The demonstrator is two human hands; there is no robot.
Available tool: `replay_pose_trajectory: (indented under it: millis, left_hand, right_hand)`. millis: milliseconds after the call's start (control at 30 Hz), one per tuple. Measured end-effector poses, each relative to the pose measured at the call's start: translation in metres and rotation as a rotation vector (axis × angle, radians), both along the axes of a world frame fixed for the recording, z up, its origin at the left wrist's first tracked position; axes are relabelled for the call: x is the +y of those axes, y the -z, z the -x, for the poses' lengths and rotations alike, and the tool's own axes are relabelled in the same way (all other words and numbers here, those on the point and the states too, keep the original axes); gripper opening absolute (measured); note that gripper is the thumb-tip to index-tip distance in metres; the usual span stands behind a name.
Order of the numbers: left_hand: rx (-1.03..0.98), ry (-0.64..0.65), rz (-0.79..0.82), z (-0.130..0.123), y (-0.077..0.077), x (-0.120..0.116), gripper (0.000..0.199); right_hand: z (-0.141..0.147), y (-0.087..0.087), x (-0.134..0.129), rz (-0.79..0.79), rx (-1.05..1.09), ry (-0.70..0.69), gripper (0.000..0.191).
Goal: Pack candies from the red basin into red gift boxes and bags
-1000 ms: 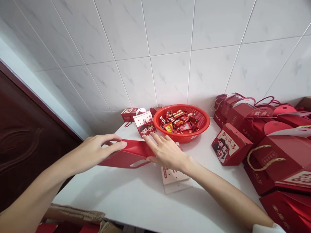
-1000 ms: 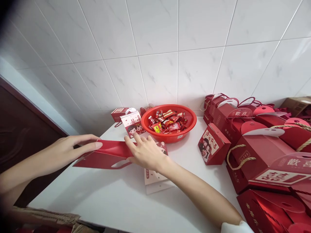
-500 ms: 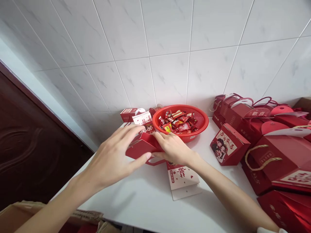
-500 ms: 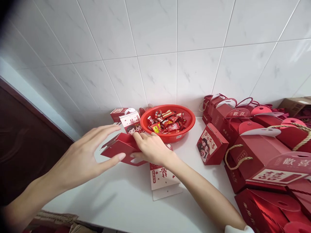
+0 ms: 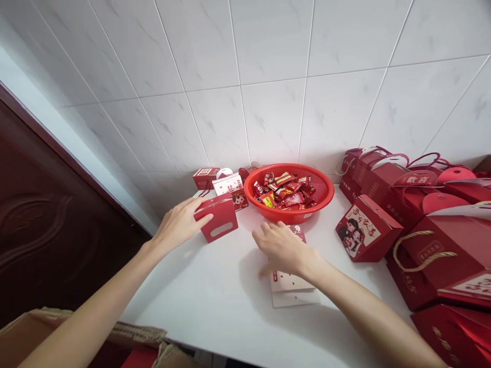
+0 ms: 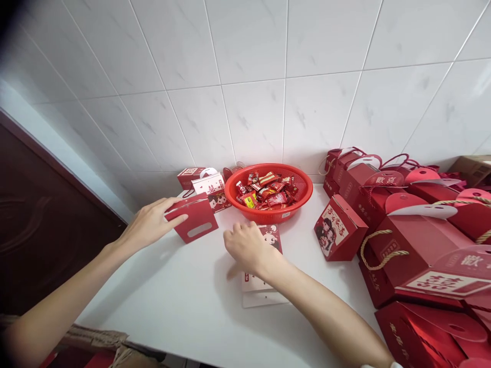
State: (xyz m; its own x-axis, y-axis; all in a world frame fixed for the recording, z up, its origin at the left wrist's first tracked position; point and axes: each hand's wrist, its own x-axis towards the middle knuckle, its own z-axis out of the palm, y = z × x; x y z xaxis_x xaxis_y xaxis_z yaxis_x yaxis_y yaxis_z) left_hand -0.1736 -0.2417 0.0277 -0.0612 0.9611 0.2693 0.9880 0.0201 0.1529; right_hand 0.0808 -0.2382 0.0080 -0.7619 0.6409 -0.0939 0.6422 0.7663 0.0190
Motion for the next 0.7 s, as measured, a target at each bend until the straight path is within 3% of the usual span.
replay_pose_trajectory:
  millis: [133,200,267,400,633,700]
  left_hand:
    - [-0.005,-0.045,0.019,0.007,0.001,0.015,0.057]
    - [-0.023,-0.045,0.023,0.007,-0.001,0.019,0.061]
    - [-0.038,-0.046,0.023,0.005,-0.003,0.019,0.069]
    - [-0.039,-0.019,-0.033,0.002,-0.007,0.017,0.073]
    - [-0.063,0.075,-0.140,0.005,-0.005,0.014,0.062]
    - [-0.065,0.101,-0.164,0.004,-0.003,0.012,0.059]
  right_hand:
    - [0.005,0.013,-0.020,0.057,-0.315,0.103,0.084]
    - [0.010,0.023,-0.026,0.010,-0.345,0.157,0.075]
    - [0.015,0.029,-0.029,-0.028,-0.332,0.184,0.055]
    - [0.018,0.028,-0.030,-0.024,-0.326,0.145,0.034]
    - [0.020,0.029,-0.038,-0.065,-0.236,-0.005,0.045]
    - [0.022,0.029,-0.037,-0.038,-0.253,-0.011,0.040]
